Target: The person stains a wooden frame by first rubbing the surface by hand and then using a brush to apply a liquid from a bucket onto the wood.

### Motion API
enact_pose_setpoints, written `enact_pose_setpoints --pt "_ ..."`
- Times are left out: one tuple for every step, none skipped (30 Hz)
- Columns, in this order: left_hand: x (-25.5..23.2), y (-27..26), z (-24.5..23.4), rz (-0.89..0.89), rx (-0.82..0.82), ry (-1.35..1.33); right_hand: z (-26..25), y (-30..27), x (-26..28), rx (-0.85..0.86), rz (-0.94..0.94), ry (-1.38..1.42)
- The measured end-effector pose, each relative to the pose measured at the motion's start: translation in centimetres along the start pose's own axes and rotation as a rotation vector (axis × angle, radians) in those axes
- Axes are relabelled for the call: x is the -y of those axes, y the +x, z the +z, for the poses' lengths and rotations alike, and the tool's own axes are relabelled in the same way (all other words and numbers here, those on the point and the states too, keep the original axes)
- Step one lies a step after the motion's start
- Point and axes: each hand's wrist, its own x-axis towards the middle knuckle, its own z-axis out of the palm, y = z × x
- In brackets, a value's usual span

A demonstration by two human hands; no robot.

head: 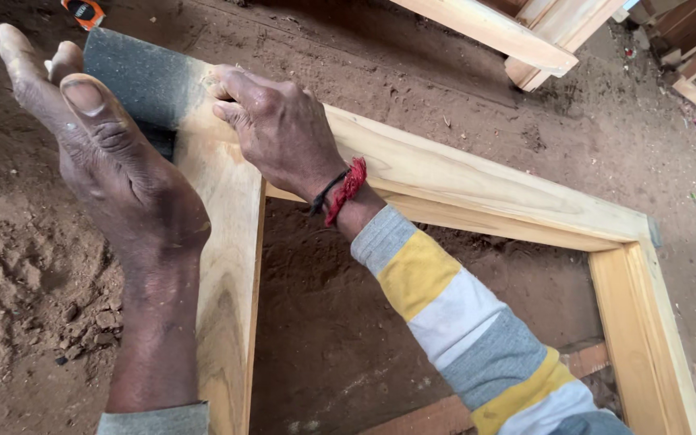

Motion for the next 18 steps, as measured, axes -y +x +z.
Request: enact_pose_setpoints --pt "-0.1 0.1 0.0 -0.014 0.002 0.001 -0.3 0.0 0.3 0.055 0.061 -0.006" --pt "-0.3 0.1 0.0 -0.012 0.001 -0.002 -0.4 0.0 0.4 0.048 0.047 -0.006" --pt "-0.3 0.2 0.0 -0.010 0.001 -0.005 -0.4 -0.1 0.5 0.040 0.034 -0.007" --pt "-0.4 0.3 0.0 0.007 -0.001 -0.009 -0.3 -0.1 0.3 0.034 0.018 -0.005" --pt "-0.4 0.3 0.0 0.007 -0.003 -0.015 0.0 -0.2 0.0 -0.028 -0.052 -0.043" --pt "-0.5 0.3 0.0 0.006 -0.005 -0.019 0.5 -0.3 -0.3 -0.088 -0.122 -0.078" --pt "-0.5 0.3 0.1 -0.012 -0.008 -0.024 1.0 -0.5 -0.7 -0.146 -0.194 -0.111" --pt "-0.5 0.4 0.0 -0.015 -0.010 -0.026 1.5 -0.5 -1.1 -0.143 -0.185 -0.116" --pt "-0.5 0.4 -0.2 -0.017 -0.011 -0.028 2.0 -0.3 -1.4 -0.139 -0.176 -0.121" --pt "-0.5 0.3 -0.2 -0.006 -0.009 -0.035 2.2 -0.2 -1.7 -0.135 -0.165 -0.131" --pt "-0.5 0.4 -0.1 0.008 -0.017 -0.041 2.4 0.1 -1.7 -0.050 -0.072 -0.139" --pt "-0.6 0.4 0.0 0.021 -0.020 -0.050 2.5 0.2 -1.7 0.037 0.024 -0.150" --pt "-0.4 0.7 0.2 0.036 -0.033 -0.059 2.3 0.3 -1.6 0.125 0.118 -0.161" --pt "-0.4 0.7 0.3 0.041 -0.033 -0.066 2.0 -0.7 -1.2 0.081 0.066 -0.127" --pt "-0.5 0.8 0.4 0.046 -0.032 -0.073 1.8 -3.0 0.0 0.037 0.013 -0.092" --pt "-0.7 0.7 0.5 0.041 -0.022 -0.081 1.3 -5.6 1.5 -0.005 -0.043 -0.062" --pt "-0.9 0.6 0.4 0.036 -0.012 -0.089 0.8 -7.6 2.8 -0.046 -0.100 -0.032" --pt "-1.0 0.5 0.0 0.032 -0.008 -0.090 0.6 -8.0 3.2 -0.056 -0.145 -0.027"
